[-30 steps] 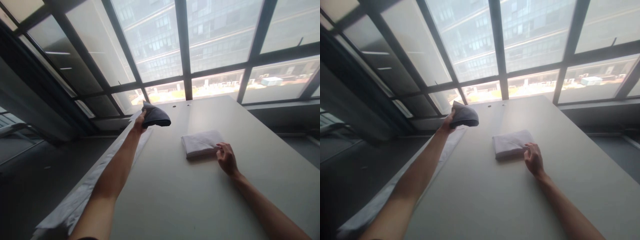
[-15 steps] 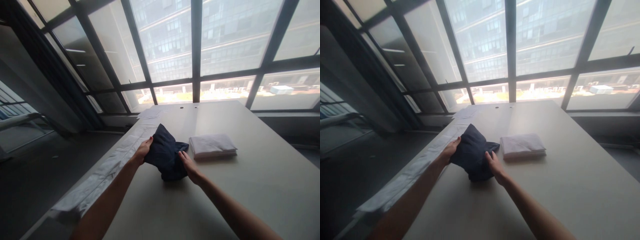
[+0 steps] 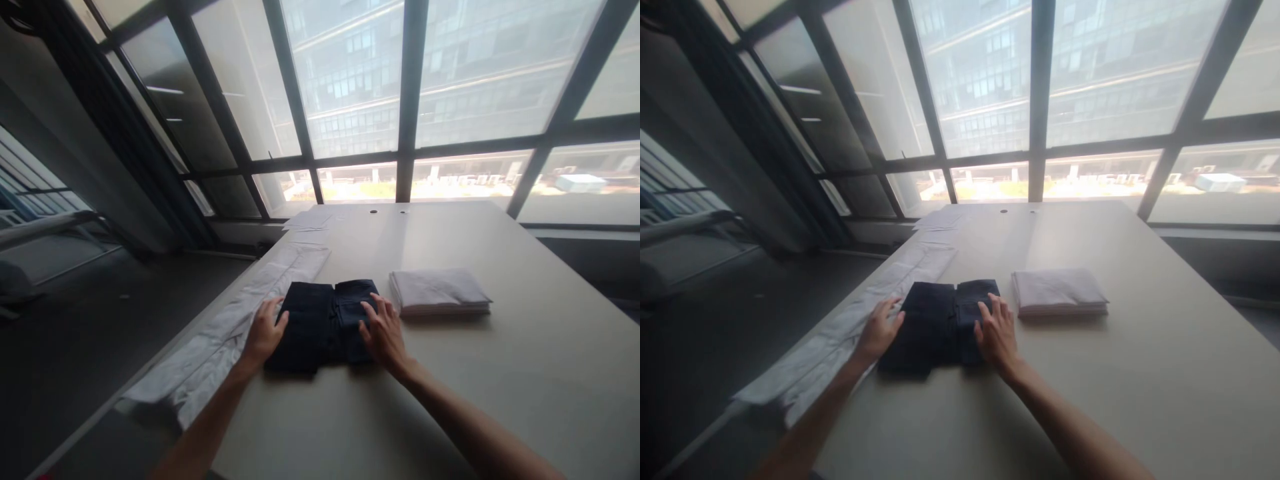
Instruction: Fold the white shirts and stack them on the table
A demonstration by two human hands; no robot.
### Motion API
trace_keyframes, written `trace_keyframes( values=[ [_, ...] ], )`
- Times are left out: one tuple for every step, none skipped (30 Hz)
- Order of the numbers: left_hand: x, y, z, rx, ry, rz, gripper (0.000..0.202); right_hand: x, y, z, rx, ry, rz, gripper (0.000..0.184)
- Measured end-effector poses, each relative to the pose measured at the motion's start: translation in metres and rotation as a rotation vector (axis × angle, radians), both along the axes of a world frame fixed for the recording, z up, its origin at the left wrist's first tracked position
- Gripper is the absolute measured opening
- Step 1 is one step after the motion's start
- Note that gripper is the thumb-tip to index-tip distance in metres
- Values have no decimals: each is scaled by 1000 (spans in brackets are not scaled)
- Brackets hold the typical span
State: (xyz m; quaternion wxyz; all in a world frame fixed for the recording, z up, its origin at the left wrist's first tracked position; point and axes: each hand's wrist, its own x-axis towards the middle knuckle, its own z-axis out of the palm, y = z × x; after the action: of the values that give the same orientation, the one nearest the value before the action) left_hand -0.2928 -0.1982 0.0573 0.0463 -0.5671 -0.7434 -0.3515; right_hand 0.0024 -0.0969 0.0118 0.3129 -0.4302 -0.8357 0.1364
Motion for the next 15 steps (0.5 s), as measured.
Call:
trace_keyframes(
  values=[
    [16, 0, -7, -58, 66, -94, 45, -4, -7, -2, 8, -49, 35, 56],
    [32, 1, -13, -127, 119, -150, 51, -8, -13, -5, -2, -93, 60, 61],
    [47, 2, -20, -211, 163, -178, 60, -12, -17, -8, -22, -128, 68, 64],
    [60, 3, -27, -284, 182, -175, 64, -14, -20, -12, -45, -150, 64, 63],
    [69, 4, -32, -326, 184, -165, 63, -15, -21, -16, -65, -155, 54, 58],
    [74, 5, -36, -342, 169, -151, 57, -16, -21, -18, -78, -141, 44, 51],
    [76, 6, -39, -332, 133, -136, 48, -15, -18, -19, -89, -106, 34, 44],
    [73, 8, -40, -305, 78, -125, 41, -14, -15, -19, -106, -50, 19, 40],
    [68, 9, -38, -264, 4, -114, 35, -12, -10, -17, -138, 25, 0, 37],
    [60, 11, -34, -212, -93, -98, 31, -11, -3, -13, -185, 121, -22, 35],
    [51, 12, -27, -150, -213, -75, 26, -10, 4, -7, -241, 235, -43, 33],
    [39, 13, -17, -74, -360, -50, 24, -10, 12, 0, -300, 357, -62, 33],
    [27, 13, -5, 14, -536, -27, 25, -11, 22, 9, -354, 486, -72, 33],
    [14, 12, 10, 100, -723, -7, 31, -14, 34, 19, -396, 614, -80, 32],
    [-1, 9, 26, 185, -930, 4, 38, -19, 47, 31, -444, 731, -81, 30]
  ],
)
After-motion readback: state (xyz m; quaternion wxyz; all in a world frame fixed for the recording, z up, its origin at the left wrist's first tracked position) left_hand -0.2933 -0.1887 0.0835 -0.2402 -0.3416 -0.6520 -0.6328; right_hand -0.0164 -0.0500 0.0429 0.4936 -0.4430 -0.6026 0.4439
